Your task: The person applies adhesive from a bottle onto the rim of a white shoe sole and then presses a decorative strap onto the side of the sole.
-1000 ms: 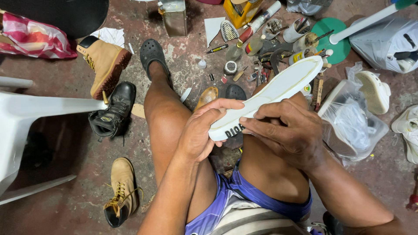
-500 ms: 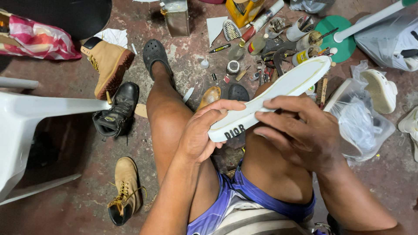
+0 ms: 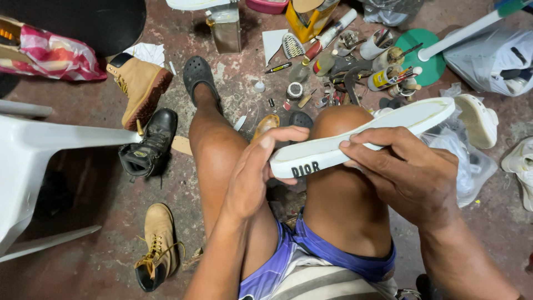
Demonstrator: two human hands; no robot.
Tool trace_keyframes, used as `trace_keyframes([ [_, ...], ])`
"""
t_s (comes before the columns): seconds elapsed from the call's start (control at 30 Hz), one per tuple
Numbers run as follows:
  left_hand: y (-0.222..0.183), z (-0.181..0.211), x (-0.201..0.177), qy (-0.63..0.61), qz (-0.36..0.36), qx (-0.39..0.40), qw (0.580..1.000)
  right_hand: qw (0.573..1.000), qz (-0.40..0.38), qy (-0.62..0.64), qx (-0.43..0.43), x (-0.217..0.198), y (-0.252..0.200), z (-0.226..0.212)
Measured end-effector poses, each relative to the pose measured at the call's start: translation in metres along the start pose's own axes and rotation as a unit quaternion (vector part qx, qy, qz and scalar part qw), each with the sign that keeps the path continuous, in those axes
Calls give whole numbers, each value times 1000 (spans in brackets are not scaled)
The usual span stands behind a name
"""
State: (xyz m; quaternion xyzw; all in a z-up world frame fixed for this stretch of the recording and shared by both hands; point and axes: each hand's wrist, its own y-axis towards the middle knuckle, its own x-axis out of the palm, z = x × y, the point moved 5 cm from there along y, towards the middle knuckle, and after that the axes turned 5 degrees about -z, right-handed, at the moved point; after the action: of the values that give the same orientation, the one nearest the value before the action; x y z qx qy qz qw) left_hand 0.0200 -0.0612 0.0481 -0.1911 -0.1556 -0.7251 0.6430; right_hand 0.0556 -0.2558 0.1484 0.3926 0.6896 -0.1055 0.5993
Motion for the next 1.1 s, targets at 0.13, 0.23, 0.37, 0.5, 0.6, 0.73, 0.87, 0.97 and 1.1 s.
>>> trace_keyframes([
  [0.13,-15,32,10,223,-4,161,961,1000,-2,3,17,4,-2,5],
  [0.23,-20,36,16,293,12,188,937,999,8,35,30,8,-5,5],
  [0.37,-23,36,24,338,28,207,918,999,13,32,41,10,-6,5],
  [0.5,-21,35,29,355,40,229,906,998,22,37,43,10,-7,7],
  [0.6,-19,33,32,362,53,235,900,999,18,27,42,11,-8,10],
  [0.73,-17,31,33,362,60,238,899,999,16,18,39,11,-9,13],
  [0.87,-17,27,33,345,65,226,909,999,20,22,39,11,-11,15],
  [0.97,-16,27,34,353,63,236,903,999,23,29,32,11,-10,16],
  [1.1,-16,26,36,368,70,245,894,999,23,38,30,10,-10,16],
])
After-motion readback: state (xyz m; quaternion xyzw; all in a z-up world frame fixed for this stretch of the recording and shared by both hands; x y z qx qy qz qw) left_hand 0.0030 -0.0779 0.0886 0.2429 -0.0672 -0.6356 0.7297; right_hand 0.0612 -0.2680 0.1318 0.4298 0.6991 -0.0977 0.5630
